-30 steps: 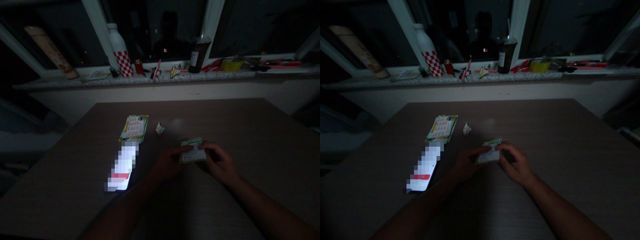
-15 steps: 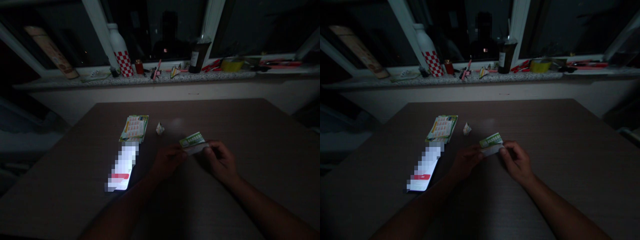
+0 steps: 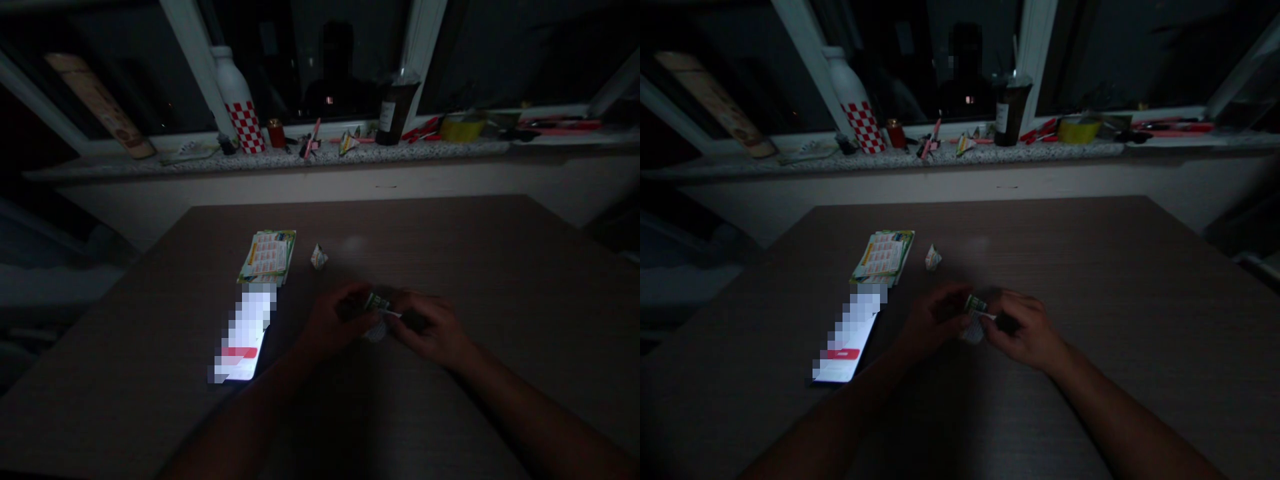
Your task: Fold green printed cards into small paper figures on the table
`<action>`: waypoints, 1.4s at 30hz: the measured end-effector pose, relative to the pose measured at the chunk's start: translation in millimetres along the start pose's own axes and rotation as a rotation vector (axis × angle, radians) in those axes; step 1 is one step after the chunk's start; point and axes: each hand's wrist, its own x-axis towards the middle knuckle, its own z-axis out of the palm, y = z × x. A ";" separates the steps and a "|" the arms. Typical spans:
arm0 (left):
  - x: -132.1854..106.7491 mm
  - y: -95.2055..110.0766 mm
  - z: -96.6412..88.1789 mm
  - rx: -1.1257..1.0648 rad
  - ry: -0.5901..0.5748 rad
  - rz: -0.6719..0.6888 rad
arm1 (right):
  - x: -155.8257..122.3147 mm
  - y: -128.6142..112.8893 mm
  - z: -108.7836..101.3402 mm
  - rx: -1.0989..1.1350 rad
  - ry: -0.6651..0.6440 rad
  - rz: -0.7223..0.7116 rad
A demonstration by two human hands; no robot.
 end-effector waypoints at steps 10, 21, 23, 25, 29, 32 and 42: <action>-0.7 0.4 5.1 -0.024 0.055 -0.006 | -2.2 -0.2 5.9 -0.002 0.172 0.231; -2.0 1.1 2.8 -0.072 0.080 0.011 | -2.1 0.0 9.6 0.148 0.212 0.297; -1.9 1.5 2.7 -0.079 0.088 0.016 | -2.3 0.2 9.5 0.156 0.207 0.286; -1.7 1.6 2.5 -0.082 0.089 0.018 | -1.9 -0.5 8.9 0.158 0.205 0.274; -1.8 0.1 2.1 -0.083 0.078 0.007 | -0.6 -2.6 7.6 0.151 0.216 0.263; -2.2 -1.4 2.1 -0.080 0.085 0.015 | 0.0 -2.7 7.8 0.158 0.208 0.263; -1.7 1.0 0.9 -0.043 0.119 0.081 | 4.1 -2.8 6.2 0.221 0.211 0.181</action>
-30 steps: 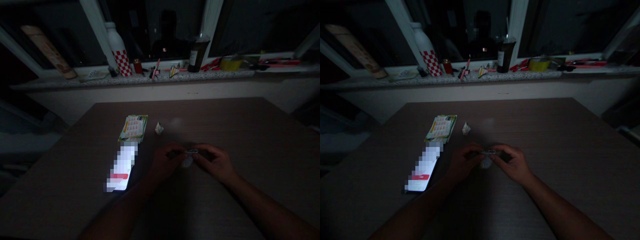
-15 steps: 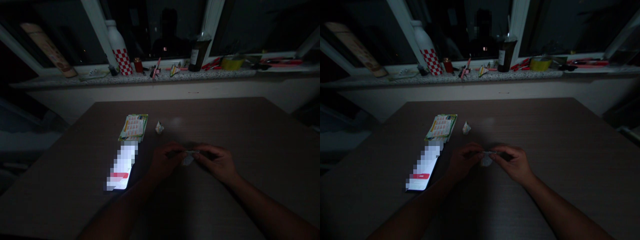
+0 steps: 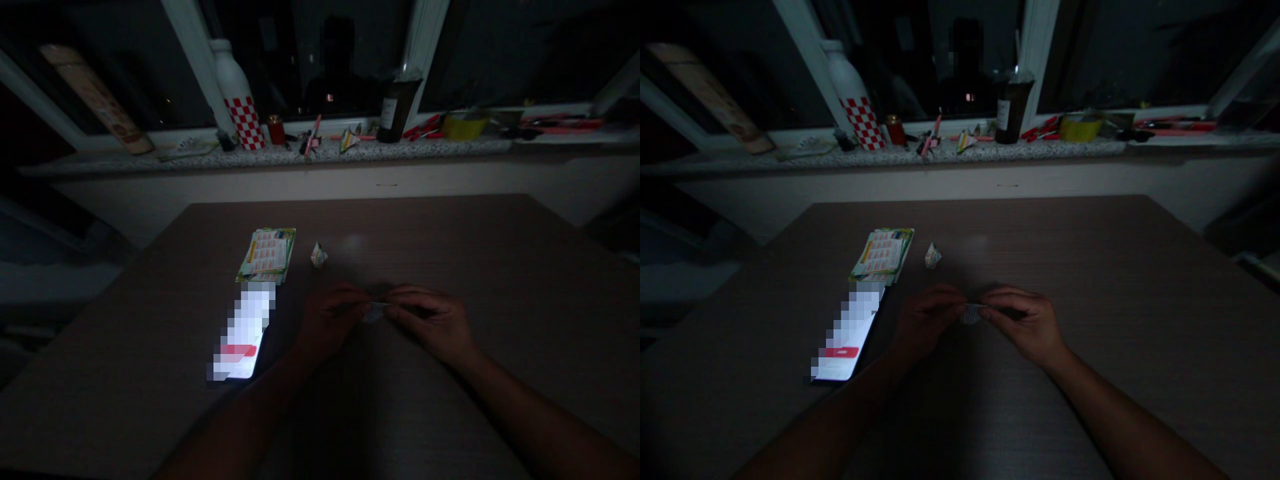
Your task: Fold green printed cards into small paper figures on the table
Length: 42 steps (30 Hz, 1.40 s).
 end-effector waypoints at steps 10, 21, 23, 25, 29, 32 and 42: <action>1.2 -4.6 0.1 -0.012 -0.005 0.146 | 2.1 4.7 -2.6 0.067 -0.035 -0.135; 0.6 -0.5 -1.3 -0.041 0.028 0.099 | 2.1 3.7 -2.8 0.009 -0.055 -0.156; 0.7 -0.3 -1.1 -0.049 0.027 0.061 | 1.9 2.7 -2.7 0.010 -0.057 -0.165; 0.9 0.4 -0.3 -0.052 0.029 0.030 | 2.3 0.2 -2.5 0.000 -0.040 -0.168; 1.1 2.5 1.2 -0.071 0.049 -0.010 | 4.0 -4.0 -1.6 -0.010 -0.012 -0.160; 1.0 2.5 0.7 -0.075 0.069 -0.025 | 5.1 -2.9 -1.2 -0.026 -0.027 -0.153; 3.3 0.0 2.0 -0.132 0.108 -0.053 | 4.6 -4.8 -1.3 -0.124 -0.004 -0.180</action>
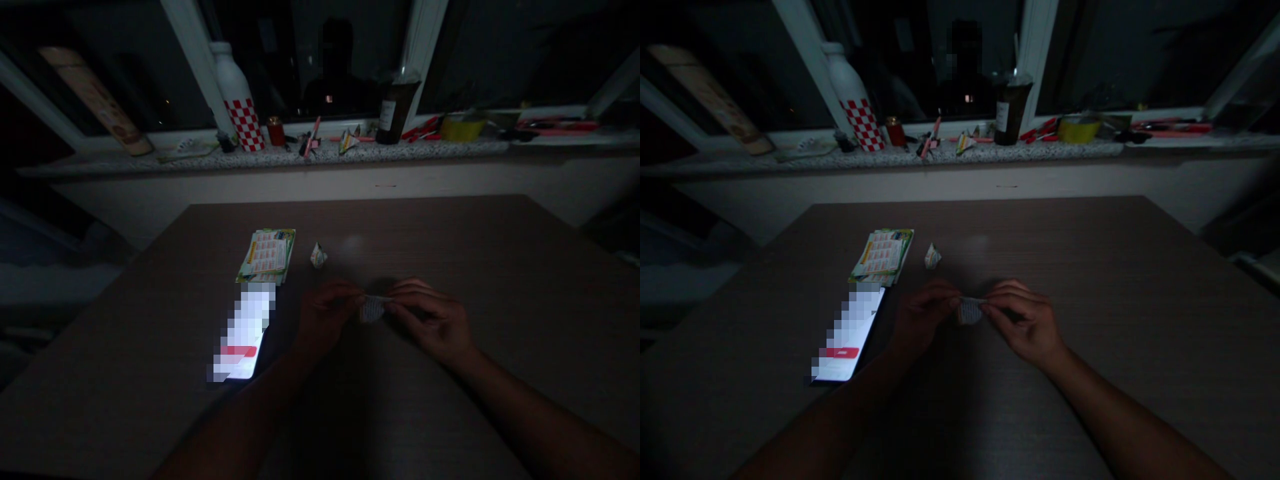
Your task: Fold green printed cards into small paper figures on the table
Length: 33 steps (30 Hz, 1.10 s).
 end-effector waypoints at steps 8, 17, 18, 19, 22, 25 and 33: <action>2.3 2.6 -4.5 0.012 0.049 -0.040 | -0.9 6.1 1.9 -0.041 -0.057 -0.004; 3.0 2.9 -2.6 -0.004 0.063 -0.064 | -1.8 4.6 2.1 -0.046 -0.017 -0.027; 3.0 3.3 -2.7 0.002 0.063 -0.067 | -2.2 5.4 2.7 -0.041 -0.021 -0.020; 3.1 3.8 -2.9 0.008 0.064 -0.066 | -2.5 6.2 3.3 -0.037 -0.028 -0.010; 3.1 5.2 -3.4 0.019 0.067 -0.056 | -3.3 7.8 4.4 -0.021 -0.045 0.006; 3.0 5.4 -3.0 0.018 0.057 -0.049 | -2.9 7.1 4.4 -0.024 -0.031 0.001; 3.7 3.3 -1.6 -0.028 0.106 -0.070 | -2.8 8.0 5.1 -0.025 -0.055 0.055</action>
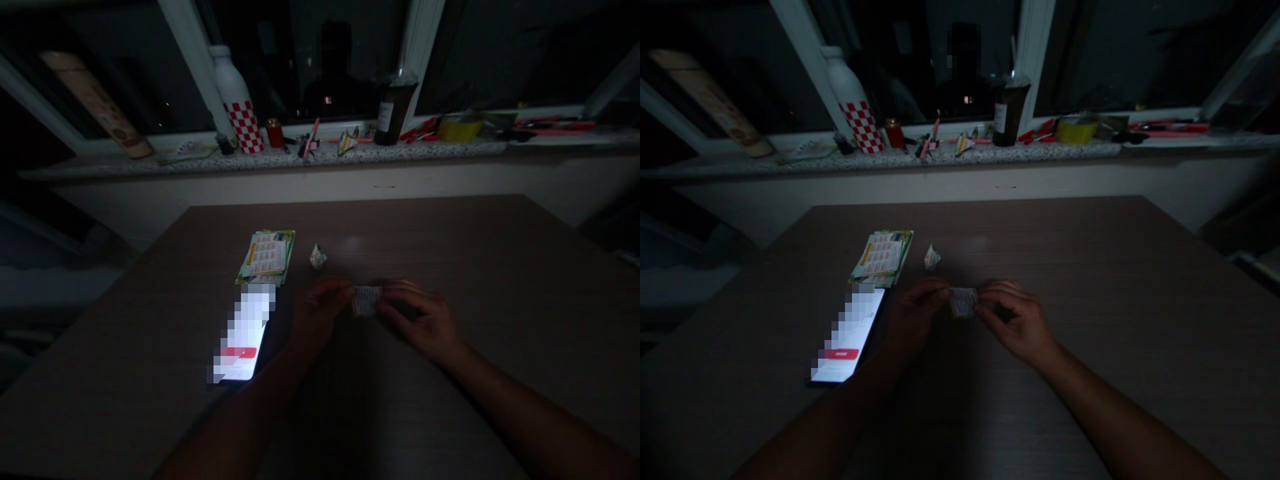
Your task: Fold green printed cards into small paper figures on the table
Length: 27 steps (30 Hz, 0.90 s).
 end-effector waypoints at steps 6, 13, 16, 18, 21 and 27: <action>1.5 -0.5 0.1 -0.018 0.000 -0.017 | -0.7 0.0 0.0 -0.010 -0.007 0.018; 1.9 -3.2 -0.2 -0.062 0.032 -0.040 | 0.0 -1.5 0.6 -0.023 -0.018 0.044; 2.1 -6.4 0.1 -0.060 0.040 -0.075 | -0.6 -0.7 -0.3 -0.040 -0.017 0.058; 2.5 -9.3 0.4 -0.099 0.042 -0.089 | -1.4 0.0 -0.5 -0.041 -0.039 0.077; 3.3 -13.6 1.1 -0.179 0.044 -0.088 | -2.7 1.0 -0.3 -0.057 -0.064 0.105; 4.3 -18.6 2.1 -0.217 0.090 -0.140 | -4.4 2.4 -0.4 -0.082 -0.051 0.162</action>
